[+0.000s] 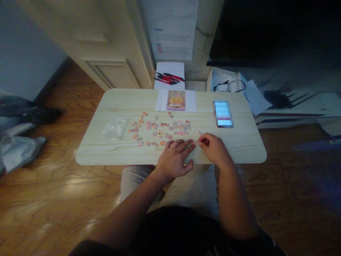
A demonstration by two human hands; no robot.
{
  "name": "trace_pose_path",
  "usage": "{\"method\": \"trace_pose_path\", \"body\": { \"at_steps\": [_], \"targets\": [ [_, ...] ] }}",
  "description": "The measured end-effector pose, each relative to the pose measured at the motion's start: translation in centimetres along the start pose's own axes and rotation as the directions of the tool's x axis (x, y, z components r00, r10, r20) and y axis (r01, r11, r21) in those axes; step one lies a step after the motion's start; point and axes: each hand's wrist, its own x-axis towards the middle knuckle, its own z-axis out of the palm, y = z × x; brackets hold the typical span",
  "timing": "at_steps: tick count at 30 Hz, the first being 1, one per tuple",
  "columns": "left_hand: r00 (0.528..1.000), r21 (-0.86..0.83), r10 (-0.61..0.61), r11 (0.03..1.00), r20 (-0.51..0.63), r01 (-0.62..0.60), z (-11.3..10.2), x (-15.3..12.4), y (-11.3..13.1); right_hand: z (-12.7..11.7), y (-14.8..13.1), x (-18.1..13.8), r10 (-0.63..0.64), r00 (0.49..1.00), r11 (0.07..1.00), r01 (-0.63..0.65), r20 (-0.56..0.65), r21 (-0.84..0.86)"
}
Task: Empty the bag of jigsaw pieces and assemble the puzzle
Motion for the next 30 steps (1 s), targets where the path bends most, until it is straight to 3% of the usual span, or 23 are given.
{"method": "trace_pose_path", "body": {
  "at_steps": [4,9,16,21,30],
  "targets": [
    [1.000,-0.028,0.001,1.000,-0.004,-0.001,-0.2,0.0,-0.1,-0.3,0.1,0.1,0.046,0.999,0.994,-0.045,-0.014,0.098],
    [0.991,-0.098,-0.104,0.991,-0.089,0.095,-0.3,-0.2,-0.4,0.4,-1.1,0.5,0.007,0.999,0.991,-0.012,0.032,0.136],
    [0.992,-0.099,-0.087,0.992,-0.091,0.078,0.3,-0.4,-0.6,1.3,-1.8,0.9,-0.090,0.996,0.995,0.090,0.014,0.036],
    [0.994,-0.085,-0.075,0.994,-0.083,0.068,0.2,-0.4,-0.5,0.3,-0.6,0.3,-0.045,0.997,0.999,0.045,-0.058,-0.005],
    [0.999,-0.053,-0.040,0.998,-0.003,0.040,-0.2,0.2,-0.4,1.2,-1.0,-0.3,-0.057,0.998,0.994,0.054,-0.026,-0.092]
  ]
}}
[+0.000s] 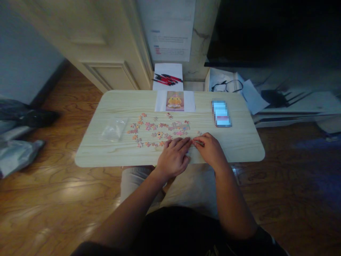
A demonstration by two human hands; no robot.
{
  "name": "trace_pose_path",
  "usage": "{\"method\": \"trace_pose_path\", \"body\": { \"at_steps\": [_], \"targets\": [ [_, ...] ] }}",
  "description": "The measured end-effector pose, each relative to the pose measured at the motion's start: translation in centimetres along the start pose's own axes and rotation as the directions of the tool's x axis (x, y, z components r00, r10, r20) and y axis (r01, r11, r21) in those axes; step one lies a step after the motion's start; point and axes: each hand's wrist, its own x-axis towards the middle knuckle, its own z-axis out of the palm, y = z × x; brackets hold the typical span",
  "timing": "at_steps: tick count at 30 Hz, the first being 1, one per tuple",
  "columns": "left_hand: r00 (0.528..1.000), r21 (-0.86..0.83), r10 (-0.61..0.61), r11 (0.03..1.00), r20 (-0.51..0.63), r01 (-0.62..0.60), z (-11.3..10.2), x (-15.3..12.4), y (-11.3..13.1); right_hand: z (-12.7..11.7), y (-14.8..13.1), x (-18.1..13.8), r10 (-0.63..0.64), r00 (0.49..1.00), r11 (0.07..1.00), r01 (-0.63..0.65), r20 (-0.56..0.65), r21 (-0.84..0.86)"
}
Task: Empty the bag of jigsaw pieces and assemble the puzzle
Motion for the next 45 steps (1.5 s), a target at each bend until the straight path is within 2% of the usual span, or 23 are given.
{"method": "trace_pose_path", "body": {
  "at_steps": [25,28,31,33,38,41,45],
  "targets": [
    [1.000,-0.016,-0.024,1.000,-0.003,0.024,-0.4,-0.1,0.0,-0.2,0.6,0.3,0.028,1.000,0.998,-0.028,0.015,0.048],
    [0.997,-0.071,-0.035,0.997,-0.072,0.030,-0.3,-0.6,-0.2,-0.3,0.7,0.2,0.033,0.999,0.998,-0.034,0.017,0.059],
    [0.975,-0.141,-0.061,0.990,-0.216,0.030,-0.1,-1.3,-0.6,-0.3,0.8,0.0,0.028,1.000,0.998,-0.029,0.011,0.061],
    [0.955,-0.181,-0.052,0.983,-0.292,-0.002,0.0,-1.8,-0.8,-0.2,0.8,0.0,0.021,1.000,0.998,-0.021,0.001,0.065],
    [0.917,-0.267,-0.005,0.957,-0.398,-0.111,-0.1,-2.3,-1.4,0.0,0.6,-0.1,0.028,1.000,0.999,-0.028,-0.002,0.041],
    [0.916,-0.290,-0.007,0.950,-0.401,-0.119,-0.4,-2.1,-1.5,0.3,0.1,0.0,0.011,1.000,1.000,-0.011,0.003,-0.012],
    [0.957,-0.170,0.021,0.983,-0.290,-0.073,-0.9,-1.8,-1.4,0.9,-0.8,0.1,-0.025,1.000,0.999,0.025,-0.002,-0.049]
  ]
}}
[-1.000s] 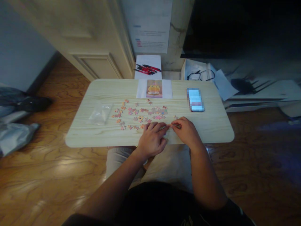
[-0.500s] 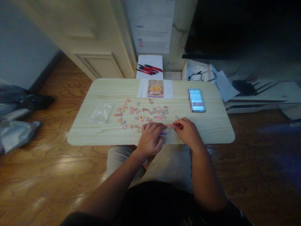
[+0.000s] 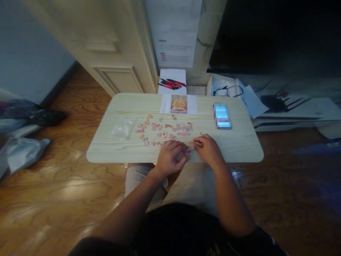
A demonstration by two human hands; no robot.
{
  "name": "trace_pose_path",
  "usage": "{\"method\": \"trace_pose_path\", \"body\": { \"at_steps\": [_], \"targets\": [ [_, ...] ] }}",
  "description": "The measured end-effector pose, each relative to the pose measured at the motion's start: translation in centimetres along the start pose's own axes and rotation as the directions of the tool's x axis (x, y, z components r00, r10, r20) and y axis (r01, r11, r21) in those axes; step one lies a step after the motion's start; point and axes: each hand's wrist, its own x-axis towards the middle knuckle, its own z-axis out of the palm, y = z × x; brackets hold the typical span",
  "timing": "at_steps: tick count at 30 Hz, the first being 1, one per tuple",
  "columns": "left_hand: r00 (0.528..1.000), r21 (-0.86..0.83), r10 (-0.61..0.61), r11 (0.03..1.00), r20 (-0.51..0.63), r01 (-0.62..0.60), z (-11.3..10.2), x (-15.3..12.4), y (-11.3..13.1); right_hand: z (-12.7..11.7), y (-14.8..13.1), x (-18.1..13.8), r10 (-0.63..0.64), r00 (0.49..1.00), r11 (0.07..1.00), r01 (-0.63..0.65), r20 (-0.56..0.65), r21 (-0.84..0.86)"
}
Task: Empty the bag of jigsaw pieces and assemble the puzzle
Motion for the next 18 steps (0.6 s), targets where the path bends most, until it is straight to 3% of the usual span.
{"method": "trace_pose_path", "body": {
  "at_steps": [6,11,18],
  "targets": [
    [0.998,0.175,-0.015,0.985,0.059,0.004,-1.3,-1.2,-1.2,0.6,-1.3,0.1,-0.043,0.999,0.999,0.043,0.001,0.005],
    [0.998,0.175,-0.022,0.984,0.066,0.010,-3.3,-1.8,-3.2,0.5,-2.4,0.3,-0.112,0.992,0.993,0.114,-0.049,0.027],
    [0.998,0.149,-0.002,0.989,0.059,-0.007,-4.9,-1.6,-4.6,1.5,-4.3,0.0,-0.240,0.971,0.968,0.241,-0.022,0.075]
  ]
}}
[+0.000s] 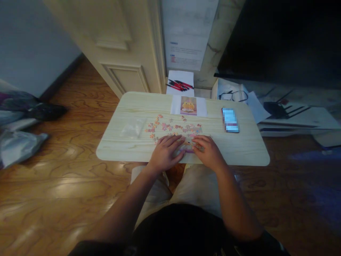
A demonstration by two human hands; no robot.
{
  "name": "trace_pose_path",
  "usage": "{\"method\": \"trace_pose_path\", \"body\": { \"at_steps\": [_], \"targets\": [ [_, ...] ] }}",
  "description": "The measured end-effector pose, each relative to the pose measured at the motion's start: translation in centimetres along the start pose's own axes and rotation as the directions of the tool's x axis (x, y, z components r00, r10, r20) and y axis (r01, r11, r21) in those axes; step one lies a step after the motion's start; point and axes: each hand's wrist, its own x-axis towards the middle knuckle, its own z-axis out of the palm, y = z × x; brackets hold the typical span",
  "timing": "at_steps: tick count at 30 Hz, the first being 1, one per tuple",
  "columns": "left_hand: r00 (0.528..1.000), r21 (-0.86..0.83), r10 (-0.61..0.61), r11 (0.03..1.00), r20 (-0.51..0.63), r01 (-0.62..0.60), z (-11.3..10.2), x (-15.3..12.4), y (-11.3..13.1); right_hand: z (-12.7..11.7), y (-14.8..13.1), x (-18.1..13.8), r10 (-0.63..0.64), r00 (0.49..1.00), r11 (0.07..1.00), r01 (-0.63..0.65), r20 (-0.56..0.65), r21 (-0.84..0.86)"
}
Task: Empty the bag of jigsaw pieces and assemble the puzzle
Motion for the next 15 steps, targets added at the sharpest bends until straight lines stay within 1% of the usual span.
{"method": "trace_pose_path", "body": {
  "at_steps": [4,7,11,15],
  "targets": [
    [1.000,0.028,-0.007,1.000,-0.027,0.008,-0.4,-0.4,-0.7,0.5,0.3,0.7,0.043,0.999,0.997,-0.045,-0.034,-0.064],
    [1.000,0.061,-0.011,0.998,-0.020,0.012,-0.6,-0.8,-1.0,0.5,0.4,1.7,0.048,0.998,0.993,-0.052,-0.043,-0.104],
    [1.000,0.109,-0.002,0.994,0.016,0.001,-1.0,-1.4,-1.4,0.9,-0.3,3.5,0.000,1.000,0.996,-0.002,-0.023,-0.095],
    [0.997,0.122,-0.009,0.993,0.071,0.001,-1.4,-2.0,-2.0,2.1,-1.3,5.2,-0.003,1.000,0.996,0.003,0.005,-0.087]
  ]
}}
